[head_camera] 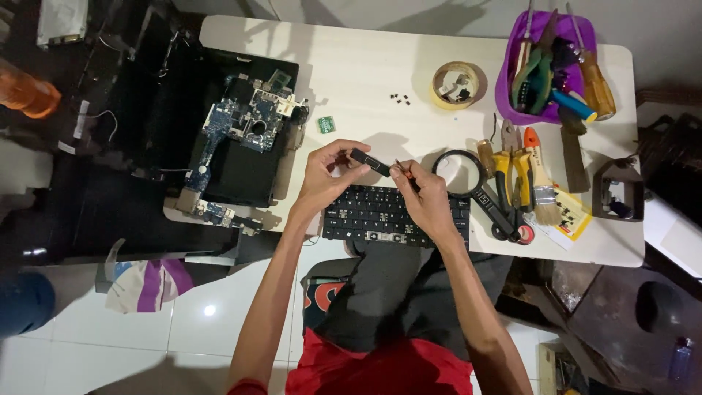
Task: Repairing a laptop keyboard by carefully manipulating the ribbon cable and its connector using a small precision tool.
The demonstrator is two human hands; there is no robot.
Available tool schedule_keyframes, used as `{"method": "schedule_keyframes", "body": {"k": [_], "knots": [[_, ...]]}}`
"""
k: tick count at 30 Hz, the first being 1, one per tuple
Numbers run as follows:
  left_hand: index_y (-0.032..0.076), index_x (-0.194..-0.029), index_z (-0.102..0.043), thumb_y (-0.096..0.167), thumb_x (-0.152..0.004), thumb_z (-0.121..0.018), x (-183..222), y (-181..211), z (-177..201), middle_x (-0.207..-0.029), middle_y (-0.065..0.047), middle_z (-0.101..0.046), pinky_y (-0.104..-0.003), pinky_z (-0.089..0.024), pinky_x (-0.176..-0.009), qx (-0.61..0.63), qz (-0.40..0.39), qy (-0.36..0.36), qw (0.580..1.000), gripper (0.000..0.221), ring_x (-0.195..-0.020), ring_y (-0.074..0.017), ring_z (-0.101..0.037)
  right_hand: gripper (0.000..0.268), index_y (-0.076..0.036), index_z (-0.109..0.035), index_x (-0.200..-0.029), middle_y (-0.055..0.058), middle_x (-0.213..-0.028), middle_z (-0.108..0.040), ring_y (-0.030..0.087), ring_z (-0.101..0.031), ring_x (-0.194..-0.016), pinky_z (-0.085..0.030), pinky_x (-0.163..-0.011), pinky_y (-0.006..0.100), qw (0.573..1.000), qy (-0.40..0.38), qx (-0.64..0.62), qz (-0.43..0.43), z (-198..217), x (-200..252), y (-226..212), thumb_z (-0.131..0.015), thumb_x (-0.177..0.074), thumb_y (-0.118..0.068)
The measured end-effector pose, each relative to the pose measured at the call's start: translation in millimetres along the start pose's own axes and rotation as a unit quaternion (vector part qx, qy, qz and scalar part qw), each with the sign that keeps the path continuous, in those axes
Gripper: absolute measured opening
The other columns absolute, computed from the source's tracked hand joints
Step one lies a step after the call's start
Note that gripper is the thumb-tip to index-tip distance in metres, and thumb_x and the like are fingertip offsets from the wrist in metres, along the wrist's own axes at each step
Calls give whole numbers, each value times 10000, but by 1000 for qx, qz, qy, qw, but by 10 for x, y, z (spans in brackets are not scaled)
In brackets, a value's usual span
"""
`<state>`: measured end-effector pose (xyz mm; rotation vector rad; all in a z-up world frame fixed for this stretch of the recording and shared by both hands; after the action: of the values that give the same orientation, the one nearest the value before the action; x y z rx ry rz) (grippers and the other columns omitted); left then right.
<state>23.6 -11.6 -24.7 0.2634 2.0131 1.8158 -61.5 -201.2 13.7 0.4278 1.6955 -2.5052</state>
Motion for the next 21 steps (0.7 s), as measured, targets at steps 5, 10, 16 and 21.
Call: {"method": "schedule_keyframes", "body": {"k": [5,10,16,21], "knots": [[85,-1123,-773,89,-859,-841,-3,-40,0,-959,-74,-769,-334,-557,-900,-7,7,7,1000,272,-926,-121,-673,195,-42,-699,-907,64,-567,-538,124,-477,-524,-407,-534,278,1000,3,0,0,12,-1,-42,-617,-1069,-115],[80,-1060,-782,69,-843,-843,-7,6,-13,-883,-59,-763,-307,-559,-868,-3,11,18,1000,225,-871,-100,-667,91,-10,-744,-1041,74,-558,-525,140,-466,-485,-405,-493,281,1000,10,-9,16,-14,27,129,-710,-1002,-85],[80,-1028,-791,47,-837,-839,-10,1,-6,-863,-62,-771,-291,-563,-848,-12,6,16,1000,200,-851,-91,-666,58,-8,-730,-981,42,-576,-445,127,-436,-481,-389,-489,262,998,36,-11,57,-5,-10,-2,-769,-955,-43],[74,-1106,-778,96,-895,-802,-2,128,-22,-921,-91,-779,-337,-562,-880,3,-8,6,1000,213,-894,-119,-675,74,-18,-730,-909,53,-638,-480,162,-492,-520,-404,-494,261,993,85,47,61,12,-12,-20,-740,-980,-40]]}}
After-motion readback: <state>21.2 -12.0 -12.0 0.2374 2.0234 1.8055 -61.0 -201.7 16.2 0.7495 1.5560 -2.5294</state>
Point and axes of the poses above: each hand's wrist, its own x-axis away from the middle knuckle, its own z-axis out of the back of the hand, y = z × x, the point moved 2 cm from there along -x, towards the middle knuckle
